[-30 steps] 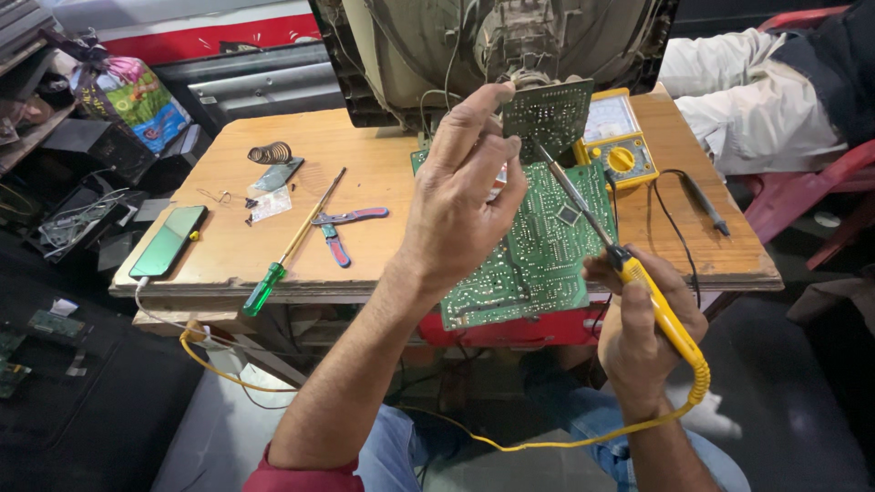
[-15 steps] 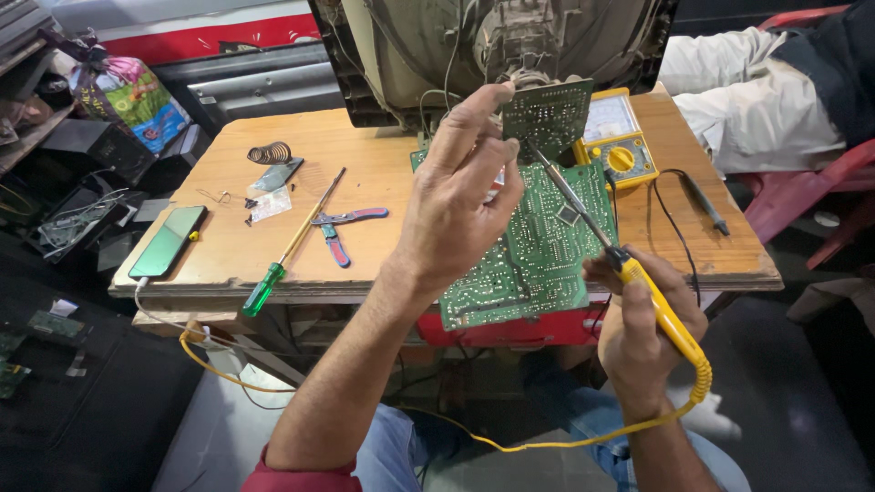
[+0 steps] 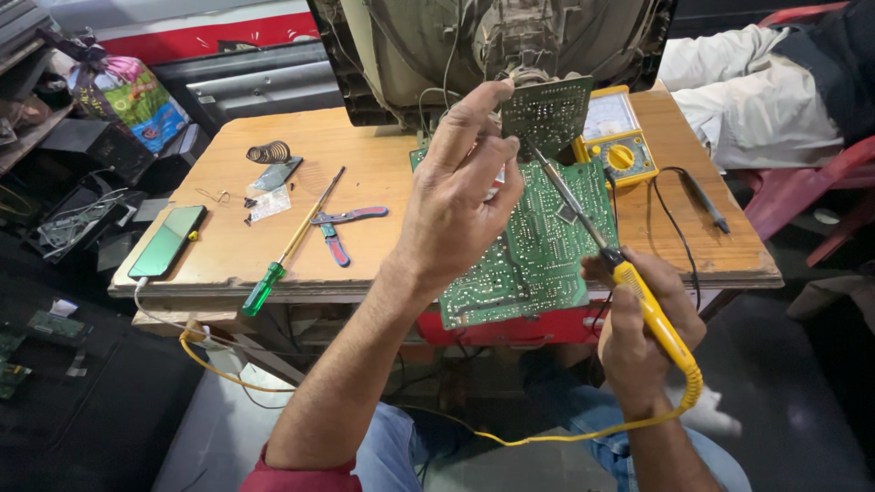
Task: The person sits at a repair bench and solders a large green circuit board from a television, holding the board with one hand and a soldering iron with the other while feeding solder wire to the joints. They reposition the board and continue soldering different areas, with a multimeter and hand tools on the bench.
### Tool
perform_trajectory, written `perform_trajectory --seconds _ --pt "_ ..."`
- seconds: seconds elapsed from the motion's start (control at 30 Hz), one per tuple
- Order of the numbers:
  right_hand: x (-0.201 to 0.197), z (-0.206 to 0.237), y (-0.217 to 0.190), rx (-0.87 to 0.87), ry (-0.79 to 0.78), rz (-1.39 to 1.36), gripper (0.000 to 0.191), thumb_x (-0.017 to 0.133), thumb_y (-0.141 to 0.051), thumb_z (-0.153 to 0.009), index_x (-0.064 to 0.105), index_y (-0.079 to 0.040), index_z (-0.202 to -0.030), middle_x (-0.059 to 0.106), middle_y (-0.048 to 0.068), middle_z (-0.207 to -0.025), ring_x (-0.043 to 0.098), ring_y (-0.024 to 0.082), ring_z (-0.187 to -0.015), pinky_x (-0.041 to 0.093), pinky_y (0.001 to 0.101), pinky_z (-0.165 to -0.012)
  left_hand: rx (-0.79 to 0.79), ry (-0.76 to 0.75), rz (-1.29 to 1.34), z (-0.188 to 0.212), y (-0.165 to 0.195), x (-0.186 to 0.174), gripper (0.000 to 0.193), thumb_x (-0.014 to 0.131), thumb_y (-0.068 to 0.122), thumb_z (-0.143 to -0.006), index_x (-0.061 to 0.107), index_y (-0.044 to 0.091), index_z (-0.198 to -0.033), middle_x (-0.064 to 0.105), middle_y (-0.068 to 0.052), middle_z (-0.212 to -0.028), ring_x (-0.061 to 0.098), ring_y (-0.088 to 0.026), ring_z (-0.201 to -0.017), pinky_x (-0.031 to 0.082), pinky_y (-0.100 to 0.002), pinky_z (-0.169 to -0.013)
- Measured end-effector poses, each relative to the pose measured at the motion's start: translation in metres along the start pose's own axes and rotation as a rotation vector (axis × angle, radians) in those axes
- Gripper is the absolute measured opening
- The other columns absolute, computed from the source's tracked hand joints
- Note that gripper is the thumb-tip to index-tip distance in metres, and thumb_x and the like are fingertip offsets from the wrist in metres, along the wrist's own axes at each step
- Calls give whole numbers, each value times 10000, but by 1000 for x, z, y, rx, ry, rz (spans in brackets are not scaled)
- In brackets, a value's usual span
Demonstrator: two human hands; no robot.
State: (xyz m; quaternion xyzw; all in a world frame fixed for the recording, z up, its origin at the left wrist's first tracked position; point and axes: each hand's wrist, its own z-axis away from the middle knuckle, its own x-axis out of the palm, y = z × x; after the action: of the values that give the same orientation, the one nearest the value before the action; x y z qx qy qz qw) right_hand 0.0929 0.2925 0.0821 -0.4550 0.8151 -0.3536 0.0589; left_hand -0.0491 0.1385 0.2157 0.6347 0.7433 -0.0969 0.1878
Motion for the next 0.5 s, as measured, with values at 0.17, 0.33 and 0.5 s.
perform_trajectory --seconds 0.17,0.33,0.5 --pt "6 -2 4 57 18 -225 310 583 -116 -1083 595 88 -1316 683 200 -1118 735 275 -974 634 409 -893 0 7 4 0 0 0 111 740 -65 -963 684 -37 -1054 490 -132 -1516 661 -174 -1161 642 -230 -845" --pt "6 -3 5 62 30 -250 314 581 -107 -1083 592 96 -1323 679 205 -1134 732 286 -987 637 418 -890 7 -5 -10 -1 -1 -2 113 739 -66 -951 689 -40 -1049 494 -140 -1511 663 -172 -1152 632 -240 -846" --pt "4 -3 3 78 28 -248 304 572 -107 -1091 596 103 -1309 680 207 -1129 733 290 -988 636 425 -904 11 -3 -14 0 0 -3 99 736 -60 -953 681 -43 -1034 495 -136 -1510 666 -184 -1140 629 -264 -898"
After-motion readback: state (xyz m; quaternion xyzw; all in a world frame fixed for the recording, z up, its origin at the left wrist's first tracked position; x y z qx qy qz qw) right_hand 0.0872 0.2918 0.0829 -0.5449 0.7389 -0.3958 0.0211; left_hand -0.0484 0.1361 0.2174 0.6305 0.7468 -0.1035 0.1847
